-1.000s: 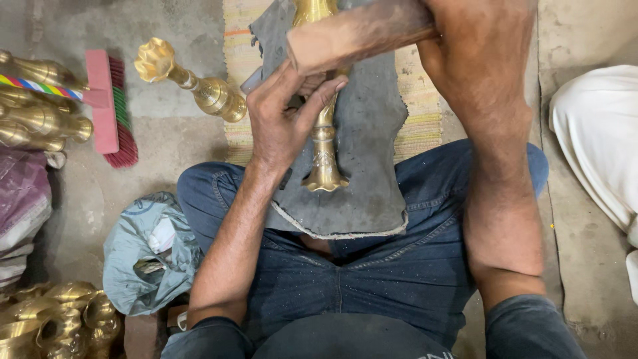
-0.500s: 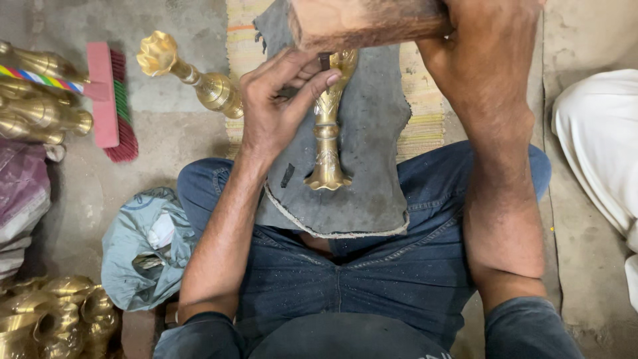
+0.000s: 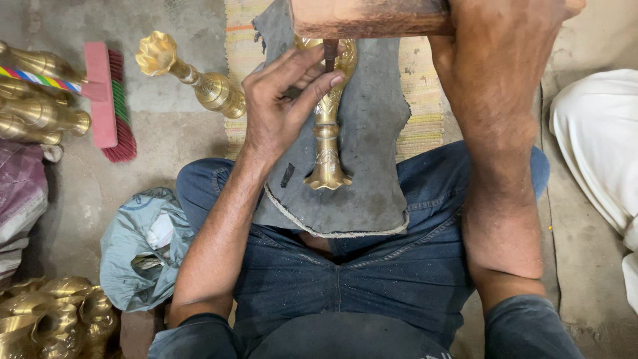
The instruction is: The person sits cross-legged on the floor with a brass vase resting on a pad on their lap and engraves a decorative pattern into its surface. They hold a small chisel against the brass with one hand and strike it with a wooden mallet held in the other hand, repositioning the chisel repeatedly to work along the pattern, and occasionally rotate the vase to reach new areas.
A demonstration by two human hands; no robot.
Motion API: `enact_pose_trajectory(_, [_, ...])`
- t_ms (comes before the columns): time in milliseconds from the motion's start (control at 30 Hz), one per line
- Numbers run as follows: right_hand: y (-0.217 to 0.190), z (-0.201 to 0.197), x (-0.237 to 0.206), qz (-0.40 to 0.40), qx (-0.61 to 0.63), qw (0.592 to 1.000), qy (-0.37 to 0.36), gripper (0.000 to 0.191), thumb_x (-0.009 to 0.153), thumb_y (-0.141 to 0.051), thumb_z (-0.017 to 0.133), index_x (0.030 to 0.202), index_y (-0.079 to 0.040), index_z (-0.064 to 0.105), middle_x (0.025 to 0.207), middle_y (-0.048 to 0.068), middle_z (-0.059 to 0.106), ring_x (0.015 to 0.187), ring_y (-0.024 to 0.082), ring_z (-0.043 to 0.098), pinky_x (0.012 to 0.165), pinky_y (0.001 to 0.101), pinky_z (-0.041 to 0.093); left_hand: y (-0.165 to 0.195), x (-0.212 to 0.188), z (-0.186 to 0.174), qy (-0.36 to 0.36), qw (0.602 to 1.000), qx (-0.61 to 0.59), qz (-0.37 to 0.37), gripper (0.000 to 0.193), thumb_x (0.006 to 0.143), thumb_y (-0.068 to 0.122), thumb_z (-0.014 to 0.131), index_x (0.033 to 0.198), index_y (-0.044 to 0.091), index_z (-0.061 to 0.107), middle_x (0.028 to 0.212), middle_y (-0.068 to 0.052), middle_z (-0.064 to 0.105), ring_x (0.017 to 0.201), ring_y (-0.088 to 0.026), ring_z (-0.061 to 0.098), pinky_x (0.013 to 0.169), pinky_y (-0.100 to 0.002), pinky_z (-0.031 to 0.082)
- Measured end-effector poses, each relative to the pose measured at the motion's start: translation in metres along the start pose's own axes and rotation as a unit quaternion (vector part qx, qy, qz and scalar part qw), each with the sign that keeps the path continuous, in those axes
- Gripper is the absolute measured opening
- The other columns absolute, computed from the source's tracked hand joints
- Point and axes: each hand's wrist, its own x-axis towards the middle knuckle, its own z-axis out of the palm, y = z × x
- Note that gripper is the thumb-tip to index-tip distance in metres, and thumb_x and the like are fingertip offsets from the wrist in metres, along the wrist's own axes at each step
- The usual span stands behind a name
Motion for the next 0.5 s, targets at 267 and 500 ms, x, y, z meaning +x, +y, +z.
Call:
enact_pose_trajectory(267, [0.000,-0.001,0.004,0.054,0.211,0.975,-0.041,0.016,0.090,0.005,0.071,0.101,0.002,0.059,0.084,0.013,0.062,0.074,0.030,0.061,0.070,0.0394,0.045,0.004,0.000,0.001,0.006,1.000,-0.003,-0.008,0.032,0.099,0.004,0.083,0.128,0.000,0.070,0.107,-0.010,0.077,0.091,-0.015,0.078,0.078,-0.027,0.065])
enact_pose_trajectory(500, [-0.019,-0.018,0.029,0.138,0.289,0.943,-0.088,0.020,0.102,-0.005,0.081,0.100,-0.001,0.061,0.081,0.015,0.061,0.070,0.033,0.060,0.065,0.0434,0.044,0.001,0.001,0.002,0.012,1.000,-0.012,0.020,0.033,0.100,0.005,0.083,0.129,0.000,0.068,0.105,-0.010,0.075,0.092,-0.014,0.077,0.078,-0.026,0.066])
